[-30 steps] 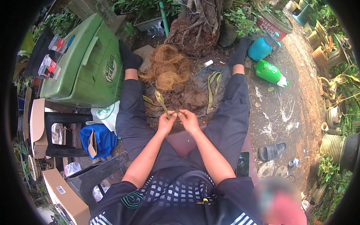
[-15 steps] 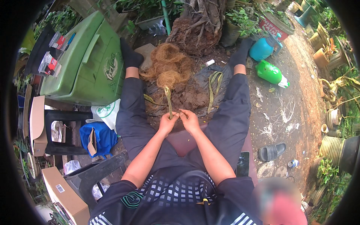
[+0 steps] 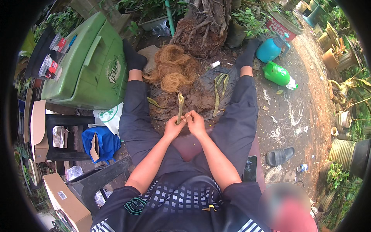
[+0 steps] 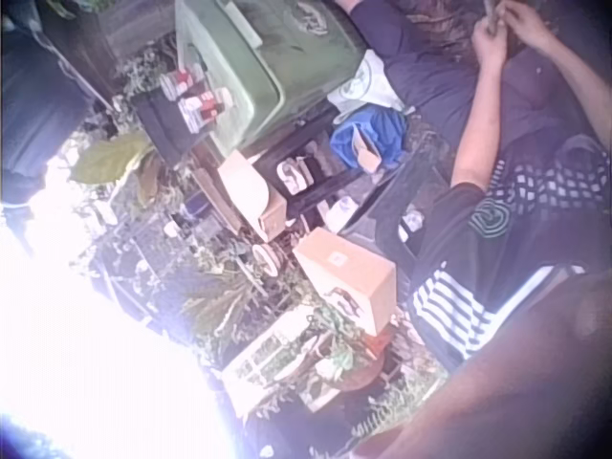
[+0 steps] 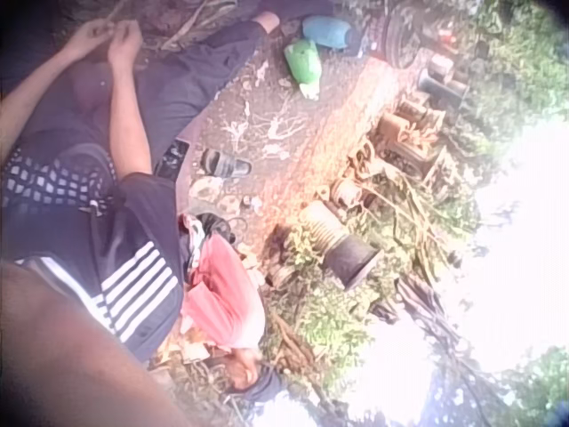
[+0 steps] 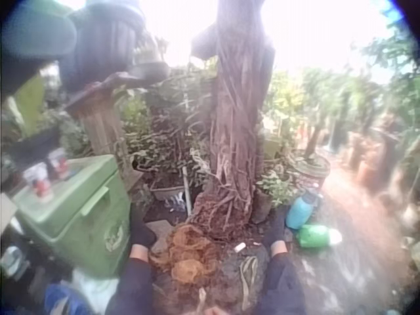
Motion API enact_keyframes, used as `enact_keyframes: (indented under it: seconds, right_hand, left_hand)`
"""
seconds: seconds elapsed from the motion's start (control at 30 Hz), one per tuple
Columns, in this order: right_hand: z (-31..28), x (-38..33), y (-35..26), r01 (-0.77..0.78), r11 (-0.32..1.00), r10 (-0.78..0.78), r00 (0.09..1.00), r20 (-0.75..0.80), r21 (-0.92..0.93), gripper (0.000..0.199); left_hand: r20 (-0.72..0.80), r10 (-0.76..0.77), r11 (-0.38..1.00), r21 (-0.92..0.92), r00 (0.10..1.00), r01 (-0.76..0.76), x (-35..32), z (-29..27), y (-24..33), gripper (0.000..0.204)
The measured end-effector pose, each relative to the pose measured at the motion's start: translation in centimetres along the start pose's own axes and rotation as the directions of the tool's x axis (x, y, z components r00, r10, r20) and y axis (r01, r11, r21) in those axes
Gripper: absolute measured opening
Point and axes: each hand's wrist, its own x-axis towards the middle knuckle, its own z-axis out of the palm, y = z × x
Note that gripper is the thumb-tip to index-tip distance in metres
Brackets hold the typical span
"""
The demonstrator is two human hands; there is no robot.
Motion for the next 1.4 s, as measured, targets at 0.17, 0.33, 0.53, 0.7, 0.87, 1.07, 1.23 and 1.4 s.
enact_keyframes:
  seconds: [0.17,0.33,0.53,0.7,0.87,1.07,1.23,1.4]
  right_hand:
    - [-0.1,0.3,-0.1,-0.065,0.996,0.064,0.998,0.024,0.063,0.013]
    - [0.0,0.5,0.4,-0.059,0.978,0.053,0.998,0.033,0.201,0.017]
    - [-0.4,0.3,-0.3,-0.226,0.909,0.188,0.972,0.139,0.349,0.027]
    - [-0.1,0.2,-0.4,-0.303,0.882,0.253,0.95,0.18,0.361,0.026]
    - [0.7,0.0,0.0,-0.13,0.98,0.109,0.984,0.137,0.151,0.018]
    - [-0.4,-0.3,-1.1,0.049,0.996,-0.042,0.994,0.098,-0.072,0.022]
    - [-0.4,-0.3,-1.7,0.11,0.989,-0.104,0.992,0.066,-0.1,0.027]
    - [-0.2,-0.2,-1.1,0.111,0.989,-0.104,0.992,0.066,-0.103,0.032]
  left_hand:
    - [0.012,-0.055,0.985,-0.162,0.998,0.057,0.0,0.2,-0.2,0.032]
    - [0.015,-0.046,0.938,-0.345,0.999,0.048,0.2,0.5,-0.3,0.03]
    - [0.098,-0.068,0.912,-0.398,0.993,0.101,0.1,-0.1,0.1,0.026]
    - [0.036,-0.105,0.893,-0.437,0.994,0.11,0.4,-0.2,-0.4,0.029]
    - [0.011,-0.111,0.868,-0.486,0.994,0.103,0.9,-0.2,-1.2,0.03]
    - [0.072,-0.133,0.866,-0.476,0.988,0.151,0.6,-0.1,-0.8,0.027]
    - [0.049,-0.101,0.872,-0.476,0.994,0.112,0.3,0.2,-0.2,0.023]
    - [0.098,-0.116,0.866,-0.476,0.988,0.149,0.2,0.0,0.1,0.025]
